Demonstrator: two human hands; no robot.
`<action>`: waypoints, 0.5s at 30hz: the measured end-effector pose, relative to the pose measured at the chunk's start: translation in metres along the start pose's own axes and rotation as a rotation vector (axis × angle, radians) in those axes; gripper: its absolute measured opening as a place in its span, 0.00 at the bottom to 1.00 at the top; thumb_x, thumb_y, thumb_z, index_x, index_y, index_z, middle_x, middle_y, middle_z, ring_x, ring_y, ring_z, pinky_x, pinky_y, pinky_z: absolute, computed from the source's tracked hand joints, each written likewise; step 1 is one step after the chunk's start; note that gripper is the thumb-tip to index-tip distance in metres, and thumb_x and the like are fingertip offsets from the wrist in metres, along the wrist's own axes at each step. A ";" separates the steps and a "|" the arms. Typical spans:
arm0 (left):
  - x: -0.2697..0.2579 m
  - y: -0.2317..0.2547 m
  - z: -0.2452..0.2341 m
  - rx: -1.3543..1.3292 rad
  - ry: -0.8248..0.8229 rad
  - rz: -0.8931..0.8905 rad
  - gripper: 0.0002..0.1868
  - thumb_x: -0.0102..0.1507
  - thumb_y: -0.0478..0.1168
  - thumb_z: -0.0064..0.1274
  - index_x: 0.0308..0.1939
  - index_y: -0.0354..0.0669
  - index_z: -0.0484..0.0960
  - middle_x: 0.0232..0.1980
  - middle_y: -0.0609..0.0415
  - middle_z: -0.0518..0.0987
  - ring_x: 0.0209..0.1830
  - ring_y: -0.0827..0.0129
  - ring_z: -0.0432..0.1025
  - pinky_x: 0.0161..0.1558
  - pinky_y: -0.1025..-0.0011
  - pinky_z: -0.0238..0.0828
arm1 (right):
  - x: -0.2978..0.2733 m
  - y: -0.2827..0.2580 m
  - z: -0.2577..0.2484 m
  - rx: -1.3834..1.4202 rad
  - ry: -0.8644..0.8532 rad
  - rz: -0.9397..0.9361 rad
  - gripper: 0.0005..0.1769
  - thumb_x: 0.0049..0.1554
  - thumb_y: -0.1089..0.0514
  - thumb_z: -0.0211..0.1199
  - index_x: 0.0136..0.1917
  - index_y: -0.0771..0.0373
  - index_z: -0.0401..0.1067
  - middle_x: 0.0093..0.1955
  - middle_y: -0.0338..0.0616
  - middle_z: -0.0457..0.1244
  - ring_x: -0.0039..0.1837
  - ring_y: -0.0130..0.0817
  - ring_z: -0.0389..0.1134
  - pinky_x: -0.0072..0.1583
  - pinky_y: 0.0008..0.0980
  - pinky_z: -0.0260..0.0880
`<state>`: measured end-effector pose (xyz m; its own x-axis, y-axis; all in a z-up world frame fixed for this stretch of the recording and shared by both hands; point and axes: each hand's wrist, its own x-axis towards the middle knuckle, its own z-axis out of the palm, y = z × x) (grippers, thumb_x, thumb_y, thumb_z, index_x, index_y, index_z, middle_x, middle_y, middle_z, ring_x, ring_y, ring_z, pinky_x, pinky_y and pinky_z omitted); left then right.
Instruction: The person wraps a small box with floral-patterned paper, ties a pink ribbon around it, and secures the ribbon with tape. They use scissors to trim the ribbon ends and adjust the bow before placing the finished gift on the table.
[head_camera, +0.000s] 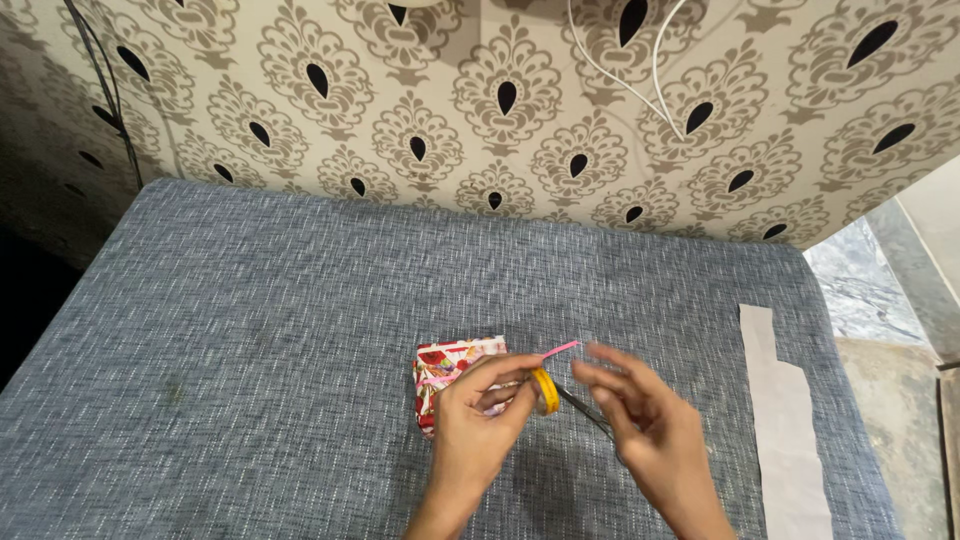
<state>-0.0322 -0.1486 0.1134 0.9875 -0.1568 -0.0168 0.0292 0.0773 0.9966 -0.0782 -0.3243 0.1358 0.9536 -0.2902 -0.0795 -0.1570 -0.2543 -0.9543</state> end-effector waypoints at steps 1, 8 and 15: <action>0.000 0.001 0.000 0.014 0.007 0.055 0.12 0.61 0.30 0.58 0.48 0.39 0.87 0.49 0.53 0.85 0.49 0.68 0.84 0.52 0.73 0.84 | -0.001 0.000 0.000 -0.048 -0.030 -0.185 0.23 0.55 0.59 0.62 0.65 0.60 0.72 0.58 0.43 0.72 0.62 0.29 0.71 0.59 0.29 0.73; -0.007 0.006 0.001 0.278 0.065 0.452 0.12 0.60 0.28 0.59 0.48 0.36 0.85 0.52 0.49 0.85 0.51 0.63 0.83 0.51 0.71 0.81 | -0.001 -0.006 -0.007 0.082 -0.317 0.175 0.17 0.65 0.49 0.59 0.51 0.66 0.75 0.36 0.38 0.64 0.39 0.26 0.60 0.41 0.27 0.61; -0.015 0.007 -0.003 0.422 0.075 0.713 0.12 0.62 0.27 0.59 0.50 0.34 0.82 0.53 0.46 0.83 0.50 0.61 0.82 0.49 0.70 0.82 | 0.009 -0.017 -0.008 0.266 -0.517 0.376 0.19 0.61 0.48 0.55 0.55 0.64 0.72 0.39 0.43 0.68 0.41 0.30 0.67 0.47 0.31 0.69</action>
